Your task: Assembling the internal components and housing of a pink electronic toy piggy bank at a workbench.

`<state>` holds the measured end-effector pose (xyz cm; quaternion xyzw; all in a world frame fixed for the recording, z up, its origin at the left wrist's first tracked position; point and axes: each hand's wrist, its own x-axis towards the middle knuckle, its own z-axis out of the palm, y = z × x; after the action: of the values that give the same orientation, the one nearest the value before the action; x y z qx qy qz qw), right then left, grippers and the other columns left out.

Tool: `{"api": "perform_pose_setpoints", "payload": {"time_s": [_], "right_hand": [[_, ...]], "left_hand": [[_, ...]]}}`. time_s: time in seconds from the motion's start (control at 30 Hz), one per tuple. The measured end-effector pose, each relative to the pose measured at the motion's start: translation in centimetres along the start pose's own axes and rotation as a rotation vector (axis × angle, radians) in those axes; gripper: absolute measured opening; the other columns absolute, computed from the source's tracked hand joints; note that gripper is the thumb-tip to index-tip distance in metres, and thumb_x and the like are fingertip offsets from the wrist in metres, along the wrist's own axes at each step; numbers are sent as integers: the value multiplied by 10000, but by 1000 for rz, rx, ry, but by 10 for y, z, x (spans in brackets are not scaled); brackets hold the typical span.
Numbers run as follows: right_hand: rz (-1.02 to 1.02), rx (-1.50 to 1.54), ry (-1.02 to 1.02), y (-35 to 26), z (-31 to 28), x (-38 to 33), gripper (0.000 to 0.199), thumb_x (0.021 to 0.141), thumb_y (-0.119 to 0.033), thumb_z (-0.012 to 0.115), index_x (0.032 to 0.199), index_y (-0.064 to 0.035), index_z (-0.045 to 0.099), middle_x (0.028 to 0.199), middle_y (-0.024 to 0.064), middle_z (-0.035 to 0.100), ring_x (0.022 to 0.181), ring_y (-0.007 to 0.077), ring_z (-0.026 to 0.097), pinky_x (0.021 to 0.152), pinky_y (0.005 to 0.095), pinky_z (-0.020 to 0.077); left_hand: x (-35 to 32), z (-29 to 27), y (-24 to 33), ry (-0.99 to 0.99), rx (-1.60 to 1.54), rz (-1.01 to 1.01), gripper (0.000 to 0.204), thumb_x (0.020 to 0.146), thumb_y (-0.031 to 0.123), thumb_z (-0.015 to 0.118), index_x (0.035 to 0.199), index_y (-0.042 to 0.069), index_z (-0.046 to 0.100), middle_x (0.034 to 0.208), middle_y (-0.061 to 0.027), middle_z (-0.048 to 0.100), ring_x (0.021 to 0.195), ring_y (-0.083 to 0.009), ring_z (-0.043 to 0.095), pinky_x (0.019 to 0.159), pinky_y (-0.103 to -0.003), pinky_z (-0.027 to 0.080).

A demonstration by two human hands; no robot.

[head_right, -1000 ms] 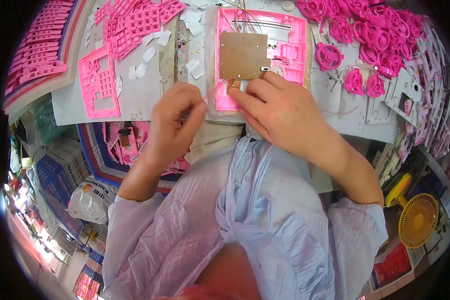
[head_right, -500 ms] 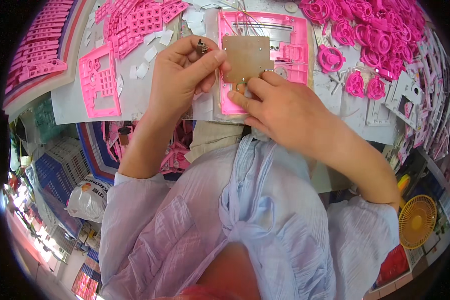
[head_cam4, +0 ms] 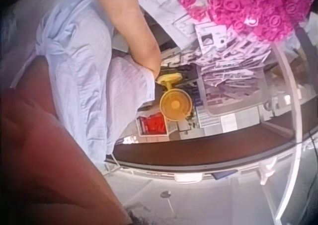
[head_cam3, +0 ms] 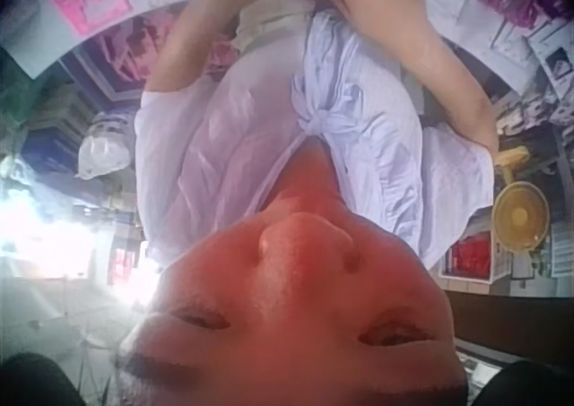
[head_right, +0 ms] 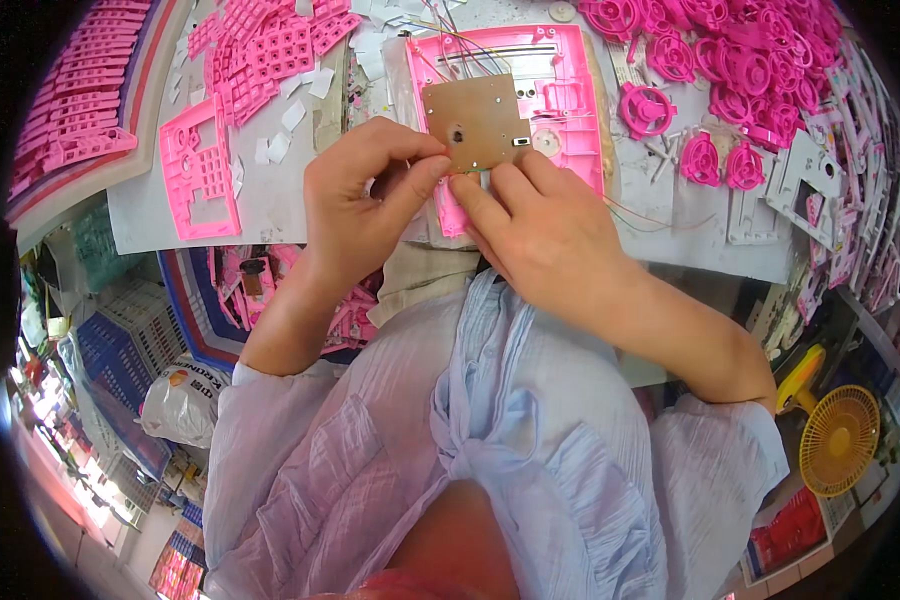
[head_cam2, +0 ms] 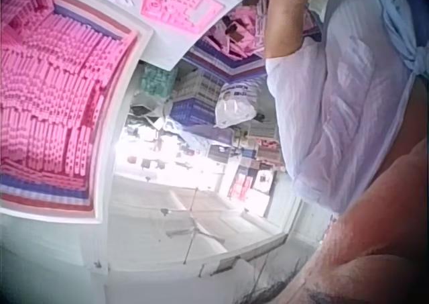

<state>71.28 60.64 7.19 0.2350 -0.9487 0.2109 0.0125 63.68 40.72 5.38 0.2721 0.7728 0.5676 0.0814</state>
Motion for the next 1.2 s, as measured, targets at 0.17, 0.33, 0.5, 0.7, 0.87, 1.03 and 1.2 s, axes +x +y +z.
{"api": "perform_pose_setpoints", "payload": {"time_s": [0.17,0.33,0.5,0.7,0.87,1.03,1.2], "right_hand": [[67,298,27,28,-36,2,390,804,-182,761,1164,-55,682,950,97,643,836,284,619,720,381,528],[-67,240,316,35,-33,8,284,782,-99,774,1055,-46,716,906,112,676,823,290,645,692,386,520],[192,315,156,41,-51,-19,143,809,-97,764,936,-45,725,874,88,677,800,280,647,683,388,517],[178,287,32,51,-40,-52,129,792,-100,765,899,-43,720,874,88,679,790,285,645,684,387,517],[30,146,159,56,-27,-54,188,764,-123,783,937,-77,727,828,44,651,745,252,624,607,349,514],[-152,19,277,66,-11,-63,313,717,-115,794,1023,-83,736,760,2,598,656,193,575,493,318,464],[-133,-202,162,60,-17,-75,496,719,-135,753,1211,-83,718,703,-15,556,615,151,556,457,301,430]], "left_hand": [[0,-1,9,-60,101,151,118,876,-26,715,986,15,706,858,-63,668,663,-105,582,542,-239,427],[8,8,14,-144,34,179,134,865,-35,717,987,17,698,901,-75,665,693,-126,596,559,-248,449],[19,13,25,-183,157,247,245,805,2,772,1031,27,679,941,-100,648,756,-208,625,625,-298,496],[-6,27,15,-405,436,394,225,769,96,797,938,64,652,893,-79,628,781,-275,632,688,-384,513],[-9,16,4,-438,471,418,164,778,86,777,883,71,652,853,-64,624,784,-270,630,696,-390,509],[-4,18,11,-472,494,428,279,757,86,727,1027,75,660,953,-56,639,832,-256,630,716,-387,501],[-1,42,12,-453,562,565,440,789,138,639,1226,90,650,1076,-30,631,896,-206,609,744,-346,471]]}}
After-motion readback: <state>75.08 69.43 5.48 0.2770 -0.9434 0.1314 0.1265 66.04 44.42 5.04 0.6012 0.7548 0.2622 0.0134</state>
